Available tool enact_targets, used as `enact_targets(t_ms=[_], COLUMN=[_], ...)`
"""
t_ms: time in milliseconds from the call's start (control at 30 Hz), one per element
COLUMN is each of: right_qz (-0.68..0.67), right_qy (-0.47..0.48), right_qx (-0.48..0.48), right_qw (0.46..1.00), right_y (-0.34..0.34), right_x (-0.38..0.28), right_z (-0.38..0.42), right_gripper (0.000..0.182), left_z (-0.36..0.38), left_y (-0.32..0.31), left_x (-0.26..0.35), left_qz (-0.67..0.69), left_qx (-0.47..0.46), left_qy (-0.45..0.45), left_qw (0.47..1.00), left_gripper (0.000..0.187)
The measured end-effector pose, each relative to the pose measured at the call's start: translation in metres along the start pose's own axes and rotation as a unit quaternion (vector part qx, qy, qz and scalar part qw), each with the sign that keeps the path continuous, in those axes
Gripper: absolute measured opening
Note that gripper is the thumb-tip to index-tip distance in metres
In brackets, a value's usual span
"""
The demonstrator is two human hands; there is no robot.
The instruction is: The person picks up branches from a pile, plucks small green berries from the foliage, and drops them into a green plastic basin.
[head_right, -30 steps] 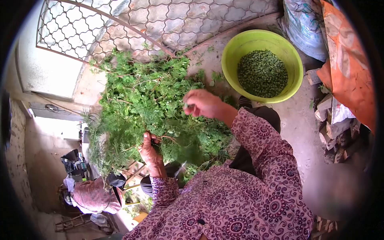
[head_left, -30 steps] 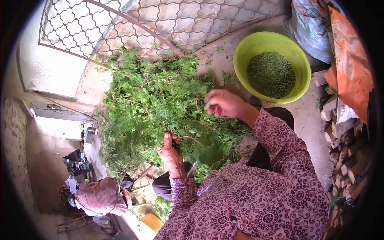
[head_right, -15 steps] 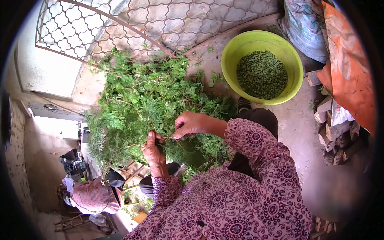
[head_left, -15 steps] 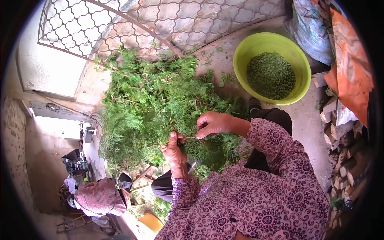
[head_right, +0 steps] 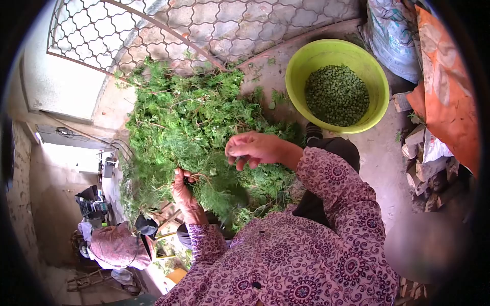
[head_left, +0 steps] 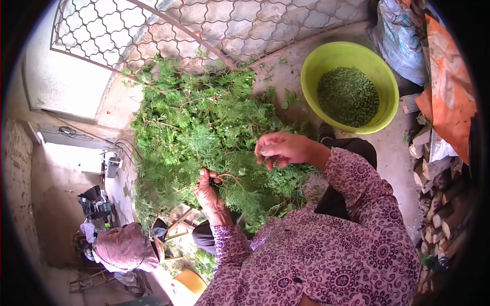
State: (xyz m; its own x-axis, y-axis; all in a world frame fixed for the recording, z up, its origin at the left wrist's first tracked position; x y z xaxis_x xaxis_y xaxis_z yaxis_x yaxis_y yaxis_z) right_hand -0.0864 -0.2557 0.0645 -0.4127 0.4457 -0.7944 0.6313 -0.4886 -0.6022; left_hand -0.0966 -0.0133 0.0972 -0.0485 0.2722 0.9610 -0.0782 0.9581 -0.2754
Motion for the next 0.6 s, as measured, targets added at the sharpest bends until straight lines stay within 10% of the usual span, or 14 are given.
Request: enact_targets(t_ms=[267, 333, 600], right_qz=[0.25, 0.4, 0.433], right_qy=[-0.046, 0.082, 0.067], right_qx=[-0.004, 0.04, -0.008], right_qw=[0.967, 0.912, 0.899], right_y=[-0.01, -0.006, -0.021], right_x=[0.015, 0.017, 0.01], right_z=[-0.02, -0.023, -0.019], right_gripper=[0.041, 0.039, 0.023], left_z=[0.0, 0.0, -0.006], left_y=[-0.017, -0.021, -0.013], left_x=[-0.015, -0.02, -0.037], left_qz=[0.001, -0.001, -0.061], left_qx=[0.022, 0.008, 0.022], left_qy=[0.007, 0.009, 0.035], left_qw=[1.0, 1.0, 0.997], left_gripper=[0.017, 0.017, 0.019])
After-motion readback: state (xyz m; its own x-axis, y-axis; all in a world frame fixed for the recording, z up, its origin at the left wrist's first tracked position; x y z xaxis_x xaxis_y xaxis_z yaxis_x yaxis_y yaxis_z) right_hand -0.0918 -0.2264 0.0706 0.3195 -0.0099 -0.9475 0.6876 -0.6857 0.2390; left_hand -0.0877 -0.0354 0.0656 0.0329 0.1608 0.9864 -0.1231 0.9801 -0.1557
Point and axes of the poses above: each hand's wrist, its own z-axis away from the middle knuckle, its own y-axis out of the back of the hand, x = y × z, the point moved 4 cm from there along -z, towards the middle knuckle, and after that the axes turned 11 degrees about -x, right-handed, at the moved point
